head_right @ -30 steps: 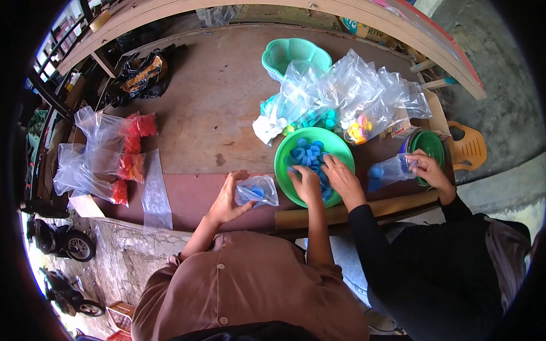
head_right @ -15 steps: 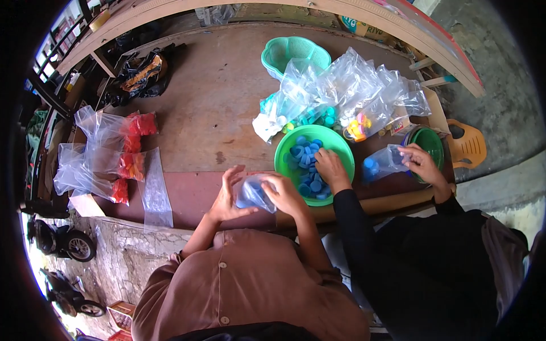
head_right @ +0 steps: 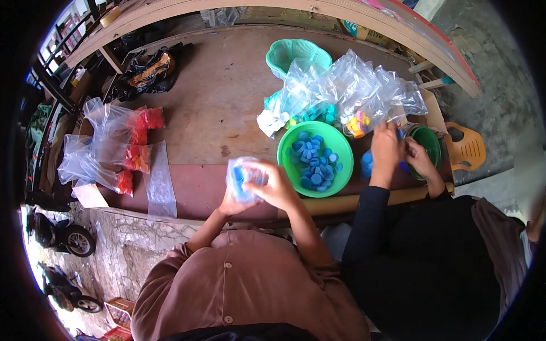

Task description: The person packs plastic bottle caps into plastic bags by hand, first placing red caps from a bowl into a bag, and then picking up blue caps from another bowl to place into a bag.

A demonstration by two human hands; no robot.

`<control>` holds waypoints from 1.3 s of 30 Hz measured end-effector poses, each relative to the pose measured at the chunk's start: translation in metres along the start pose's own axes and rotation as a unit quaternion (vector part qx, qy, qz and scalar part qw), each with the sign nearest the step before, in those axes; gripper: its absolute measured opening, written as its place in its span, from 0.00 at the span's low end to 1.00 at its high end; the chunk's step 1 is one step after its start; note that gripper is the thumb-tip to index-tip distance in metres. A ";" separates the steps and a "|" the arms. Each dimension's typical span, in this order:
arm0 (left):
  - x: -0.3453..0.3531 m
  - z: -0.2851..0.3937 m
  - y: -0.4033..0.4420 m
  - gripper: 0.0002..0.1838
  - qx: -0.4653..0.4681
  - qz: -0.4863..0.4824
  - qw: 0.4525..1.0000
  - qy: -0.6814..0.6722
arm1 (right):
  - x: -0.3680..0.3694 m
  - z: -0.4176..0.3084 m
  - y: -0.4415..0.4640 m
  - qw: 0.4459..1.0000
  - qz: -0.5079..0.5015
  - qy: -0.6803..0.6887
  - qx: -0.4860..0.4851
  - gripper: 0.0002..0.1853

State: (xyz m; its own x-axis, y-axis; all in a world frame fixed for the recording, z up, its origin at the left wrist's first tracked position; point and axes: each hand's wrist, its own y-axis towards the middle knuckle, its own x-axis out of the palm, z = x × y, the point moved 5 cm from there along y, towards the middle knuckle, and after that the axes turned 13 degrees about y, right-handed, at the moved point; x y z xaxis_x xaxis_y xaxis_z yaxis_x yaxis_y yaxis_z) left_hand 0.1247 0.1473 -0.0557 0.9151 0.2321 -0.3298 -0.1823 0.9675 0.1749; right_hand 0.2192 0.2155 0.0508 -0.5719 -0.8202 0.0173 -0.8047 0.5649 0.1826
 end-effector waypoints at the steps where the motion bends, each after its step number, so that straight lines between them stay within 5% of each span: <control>1: -0.004 0.004 -0.004 0.45 -0.022 0.039 0.999 0.031 | -0.007 -0.015 0.001 0.992 0.046 -0.105 -0.061 0.21; 3: -0.009 -0.002 -0.009 0.36 -0.125 -0.067 0.988 0.060 | -0.032 -0.013 -0.003 0.946 0.140 -0.287 -0.051 0.20; 7: -0.026 0.008 -0.022 0.32 -0.110 -0.058 0.992 -0.033 | -0.045 0.008 -0.010 0.968 0.094 -0.233 -0.018 0.20; 9: -0.036 0.016 -0.028 0.36 -0.025 0.009 0.982 -0.185 | -0.051 0.025 -0.006 0.991 0.133 0.005 -0.005 0.22; 11: -0.035 0.021 -0.033 0.43 -0.013 0.071 0.822 -0.565 | -0.040 0.027 -0.002 0.977 0.163 0.134 0.011 0.21; 12: -0.035 0.022 -0.034 0.48 0.011 0.077 0.884 -0.461 | -0.028 0.024 0.000 0.988 0.128 0.084 0.000 0.20; 14: -0.035 0.014 -0.038 0.43 -0.044 0.080 0.889 -0.448 | -0.002 0.016 0.006 0.997 0.060 0.040 -0.011 0.20; 18: -0.056 -0.002 -0.037 0.39 -0.189 0.097 0.887 -0.410 | 0.001 0.009 0.011 0.990 0.117 0.069 0.040 0.17; 22: -0.074 0.014 -0.044 0.43 -0.014 0.097 0.798 -0.594 | 0.010 0.005 0.017 0.971 0.139 0.181 0.070 0.14; 25: -0.086 0.013 -0.050 0.47 -0.050 0.088 0.943 -0.317 | 0.033 -0.003 0.029 0.995 0.037 0.077 0.052 0.14; 27: -0.098 0.007 -0.050 0.44 -0.057 0.109 0.905 -0.408 | 0.025 -0.028 0.042 0.977 0.171 0.130 0.005 0.13; 29: -0.116 0.001 -0.053 0.41 -0.042 0.178 0.901 -0.393 | 0.045 -0.029 0.056 0.992 0.075 0.093 -0.026 0.12; 31: -0.135 -0.024 -0.061 0.36 -0.164 0.250 0.896 -0.328 | 0.057 -0.031 0.066 0.998 -0.004 -0.064 0.008 0.11; 32: -0.146 -0.029 -0.065 0.35 -0.163 0.283 0.897 -0.299 | 0.049 -0.038 0.073 0.977 0.065 -0.127 -0.155 0.10; 33: -0.157 -0.034 -0.069 0.33 -0.161 0.317 0.894 -0.272 | 0.045 -0.032 0.078 0.982 0.155 0.065 -0.086 0.10; 36: -0.180 -0.045 -0.078 0.28 -0.179 0.366 0.883 -0.233 | 0.044 0.000 0.102 0.995 0.043 -0.084 0.024 0.11; 39: -0.191 -0.054 -0.078 0.26 -0.194 0.332 0.890 -0.247 | 0.032 -0.008 0.108 0.992 0.124 0.018 -0.029 0.11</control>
State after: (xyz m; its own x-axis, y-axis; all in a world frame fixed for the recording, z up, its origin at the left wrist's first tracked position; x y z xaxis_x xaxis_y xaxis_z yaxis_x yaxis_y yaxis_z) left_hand -0.0556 0.0329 -0.0559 0.5888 0.7853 0.1914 -0.7640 0.6180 -0.1853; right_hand 0.1152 0.2499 0.0786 -0.7436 -0.6606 0.1028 -0.6296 0.7437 0.2246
